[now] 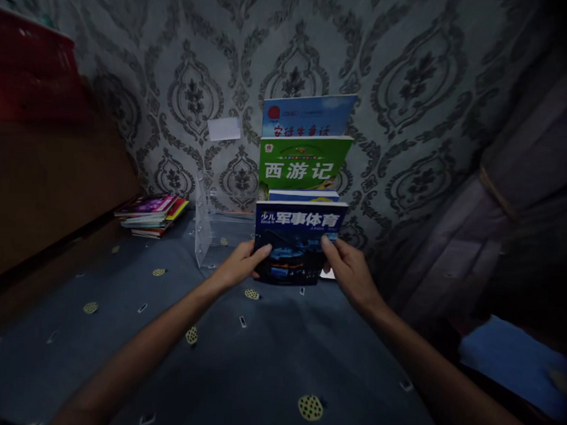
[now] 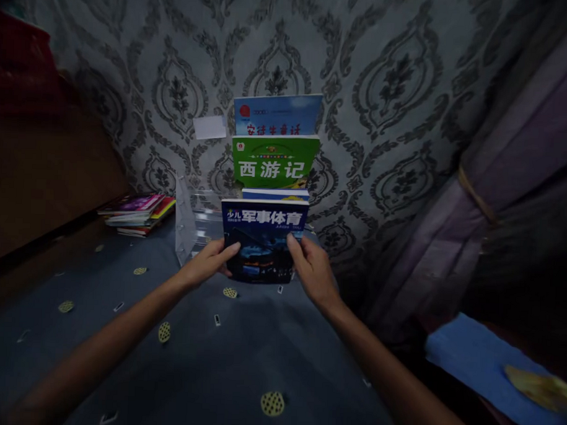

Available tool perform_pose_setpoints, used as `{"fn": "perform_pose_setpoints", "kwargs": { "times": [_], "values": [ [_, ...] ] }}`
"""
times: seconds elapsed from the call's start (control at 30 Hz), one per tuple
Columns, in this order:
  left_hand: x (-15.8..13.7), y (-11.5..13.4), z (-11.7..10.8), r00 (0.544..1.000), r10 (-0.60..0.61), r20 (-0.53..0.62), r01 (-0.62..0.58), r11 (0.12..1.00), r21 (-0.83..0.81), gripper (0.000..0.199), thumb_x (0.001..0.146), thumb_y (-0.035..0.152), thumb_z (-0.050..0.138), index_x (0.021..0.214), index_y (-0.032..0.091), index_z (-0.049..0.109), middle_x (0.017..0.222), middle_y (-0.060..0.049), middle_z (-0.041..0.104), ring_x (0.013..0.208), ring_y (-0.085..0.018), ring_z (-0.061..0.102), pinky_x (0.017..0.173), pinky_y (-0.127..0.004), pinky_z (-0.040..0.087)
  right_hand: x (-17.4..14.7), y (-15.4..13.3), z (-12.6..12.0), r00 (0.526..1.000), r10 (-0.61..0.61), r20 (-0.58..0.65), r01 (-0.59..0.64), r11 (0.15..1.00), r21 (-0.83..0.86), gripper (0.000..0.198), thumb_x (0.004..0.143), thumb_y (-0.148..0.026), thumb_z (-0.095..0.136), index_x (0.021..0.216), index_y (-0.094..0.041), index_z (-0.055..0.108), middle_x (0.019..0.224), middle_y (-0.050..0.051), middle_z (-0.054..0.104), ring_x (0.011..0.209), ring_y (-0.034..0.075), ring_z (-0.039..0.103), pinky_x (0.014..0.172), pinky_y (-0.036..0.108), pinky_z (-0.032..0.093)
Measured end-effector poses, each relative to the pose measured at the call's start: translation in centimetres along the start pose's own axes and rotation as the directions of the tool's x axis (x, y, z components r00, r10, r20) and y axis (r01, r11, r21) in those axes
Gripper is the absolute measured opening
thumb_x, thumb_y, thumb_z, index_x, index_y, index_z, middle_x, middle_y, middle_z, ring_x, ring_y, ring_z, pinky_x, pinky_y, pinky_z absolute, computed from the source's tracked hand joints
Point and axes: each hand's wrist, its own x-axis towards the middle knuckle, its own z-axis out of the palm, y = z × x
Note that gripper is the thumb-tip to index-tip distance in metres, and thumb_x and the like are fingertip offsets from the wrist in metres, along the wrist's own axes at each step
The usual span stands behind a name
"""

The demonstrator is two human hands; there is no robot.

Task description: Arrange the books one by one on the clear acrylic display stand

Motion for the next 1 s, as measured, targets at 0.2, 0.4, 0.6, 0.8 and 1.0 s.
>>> {"fn": "perform_pose_setpoints", "kwargs": {
  "times": [0.2,0.4,0.6,0.8,1.0],
  "values": [
    [4.4,3.6,-0.7,0.979,0.204,-0.021,-0.202,0.976,0.075,0.058,0.088,0.066,0.061,0.114,0.014,0.064,0.101,-0.009,0.071,0.085,-0.021,0.066,0.055,-0.023,0.054,4.4,-1.5,-1.7,0.977,-0.162,-0.137,0.151,0.984,-0.092,0.06,0.091,-0.078,0.043,0.064,-0.024,0.044,0.055,-0.003,0.046,0.055,0.015,0.044,0.054,0.029,0.033],
    [7.2,4.8,-0.9,0.911,0.398,-0.105,-0.381,0.912,0.153,0.061,0.085,0.071,0.061,0.112,0.016,0.063,0.096,-0.007,0.068,0.086,-0.022,0.065,0.06,-0.026,0.054,7.2,-1.7,-2.3,0.938,-0.296,-0.178,0.274,0.952,-0.139,0.06,0.094,-0.079,0.033,0.07,-0.025,0.046,0.061,-0.002,0.048,0.062,0.017,0.047,0.061,0.031,0.039],
    [7.9,3.8,-0.8,0.896,0.43,-0.115,-0.405,0.895,0.189,0.061,0.088,0.069,0.06,0.118,0.016,0.063,0.106,-0.008,0.07,0.093,-0.023,0.066,0.067,-0.028,0.056,7.5,-0.4,-2.1,0.952,-0.269,-0.145,0.253,0.96,-0.123,0.059,0.094,-0.079,0.031,0.074,-0.026,0.046,0.063,-0.001,0.052,0.064,0.019,0.051,0.065,0.032,0.042],
    [8.2,2.6,-0.7,0.915,0.385,-0.12,-0.358,0.913,0.197,0.058,0.09,0.065,0.06,0.122,0.018,0.063,0.111,-0.008,0.07,0.096,-0.024,0.067,0.067,-0.029,0.059,7.5,0.6,-2.0,0.967,-0.231,-0.108,0.218,0.968,-0.125,0.059,0.093,-0.081,0.029,0.076,-0.026,0.046,0.066,-0.002,0.053,0.065,0.019,0.053,0.066,0.033,0.041],
    [8.1,1.5,-0.5,0.895,0.424,-0.138,-0.348,0.857,0.381,0.047,0.095,0.06,0.054,0.111,0.017,0.064,0.097,-0.007,0.068,0.083,-0.022,0.066,0.069,-0.031,0.057,7.5,2.4,-1.8,0.98,-0.189,-0.057,0.179,0.973,-0.143,0.058,0.095,-0.079,0.028,0.074,-0.027,0.042,0.06,-0.002,0.053,0.061,0.019,0.057,0.065,0.033,0.042]
  ]
}}
